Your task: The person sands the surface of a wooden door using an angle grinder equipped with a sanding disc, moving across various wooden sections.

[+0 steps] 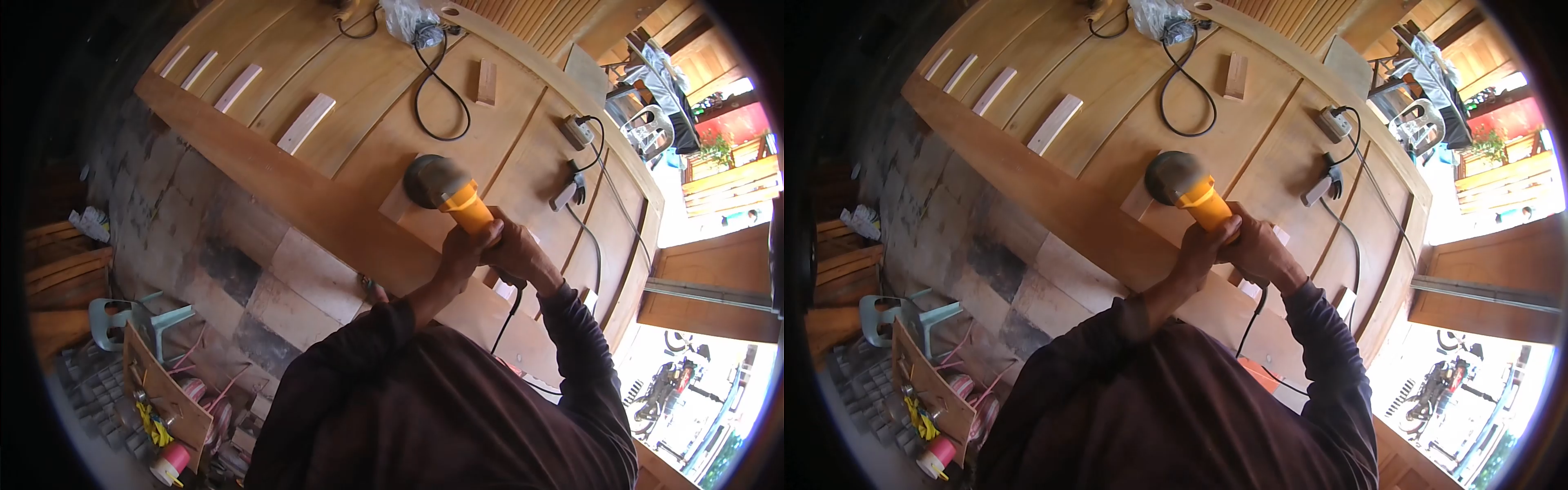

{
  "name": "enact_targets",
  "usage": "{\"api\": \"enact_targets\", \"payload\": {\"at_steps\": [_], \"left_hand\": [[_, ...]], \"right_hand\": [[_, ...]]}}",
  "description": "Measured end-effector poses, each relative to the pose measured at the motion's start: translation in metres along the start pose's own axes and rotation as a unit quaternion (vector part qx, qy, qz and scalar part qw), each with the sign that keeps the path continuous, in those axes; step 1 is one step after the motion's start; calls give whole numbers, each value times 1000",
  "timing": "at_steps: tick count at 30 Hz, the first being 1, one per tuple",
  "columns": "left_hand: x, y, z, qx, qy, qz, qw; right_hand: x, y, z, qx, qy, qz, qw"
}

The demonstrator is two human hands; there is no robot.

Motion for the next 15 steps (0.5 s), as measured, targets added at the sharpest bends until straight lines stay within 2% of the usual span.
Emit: {"api": "enact_targets", "payload": {"at_steps": [5,11,15], "left_hand": [[-15,-6,0,3,8,2,1000],[-31,-17,3,31,18,44,998],[-32,-14,1,1,22,21,1000]], "right_hand": [[-9,10,-4,-11,24,-26,999],[-16,15,-25,-19,-20,-38,999],[-19,12,-25,-31,0,-36,999]]}}
Point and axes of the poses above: each hand's wrist, its own x-axis away from the middle knuckle, its own y-axis out of the back of the hand, z = x × y, the point moved 9 cm from there along -x, towards the middle knuckle, and after that the axes turned 11 degrees about x, right-handed, at the moved point
